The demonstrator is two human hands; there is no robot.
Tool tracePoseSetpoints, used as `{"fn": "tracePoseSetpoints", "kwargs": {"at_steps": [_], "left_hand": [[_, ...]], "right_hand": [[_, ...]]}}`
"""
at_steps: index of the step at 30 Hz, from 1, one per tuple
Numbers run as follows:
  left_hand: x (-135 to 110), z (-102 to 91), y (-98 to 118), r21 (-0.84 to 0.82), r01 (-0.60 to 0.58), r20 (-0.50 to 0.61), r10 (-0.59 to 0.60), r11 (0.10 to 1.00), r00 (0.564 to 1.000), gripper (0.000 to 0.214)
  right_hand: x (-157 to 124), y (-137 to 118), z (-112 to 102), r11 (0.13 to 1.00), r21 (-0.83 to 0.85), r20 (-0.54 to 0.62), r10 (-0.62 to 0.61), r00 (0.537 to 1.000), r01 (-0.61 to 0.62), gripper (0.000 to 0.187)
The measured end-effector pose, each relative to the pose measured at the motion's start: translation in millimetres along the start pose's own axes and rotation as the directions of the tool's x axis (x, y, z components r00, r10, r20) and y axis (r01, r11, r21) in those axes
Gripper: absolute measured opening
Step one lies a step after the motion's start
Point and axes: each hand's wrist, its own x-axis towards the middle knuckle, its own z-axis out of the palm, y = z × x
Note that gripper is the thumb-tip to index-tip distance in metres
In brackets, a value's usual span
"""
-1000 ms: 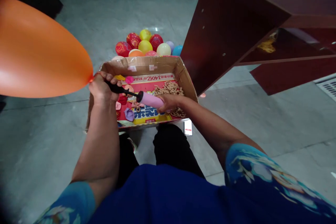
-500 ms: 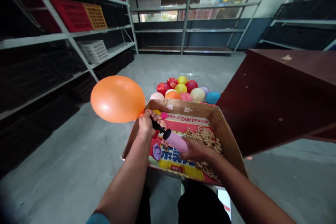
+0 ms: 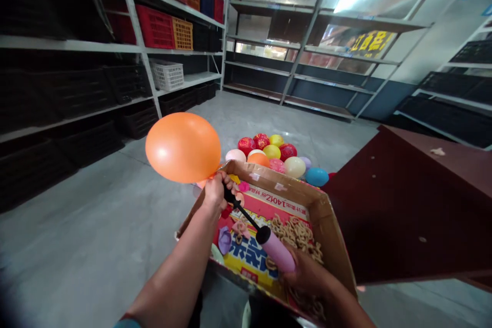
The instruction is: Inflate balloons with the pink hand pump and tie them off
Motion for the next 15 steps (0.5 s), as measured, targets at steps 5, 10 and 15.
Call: {"fn": "tracePoseSetpoints", "kwargs": {"at_steps": [5, 10, 15], "left_hand": [[0.4, -0.5, -7.3, 0.021, -0.068, -0.003, 0.068, 0.997, 0.998, 0.014], [0.7, -0.4, -23.3, 0.042, -0.061, 0.000, 0.061, 0.997, 0.998, 0.011], [0.8, -2.4, -26.9, 0.054, -0.079, 0.003, 0.079, 0.995, 0.997, 0.011]], "right_hand": [[6.7, -12.3, 6.2, 0.996, -0.094, -0.070, 0.005, 0.998, -0.012, 0.050], [32.6, -35.4, 13.8, 0.994, -0.107, -0.053, -0.023, 0.998, 0.018, 0.049], [51.7, -53.1, 18.8, 0.983, -0.055, -0.101, -0.178, 0.979, 0.174, 0.059]]}}
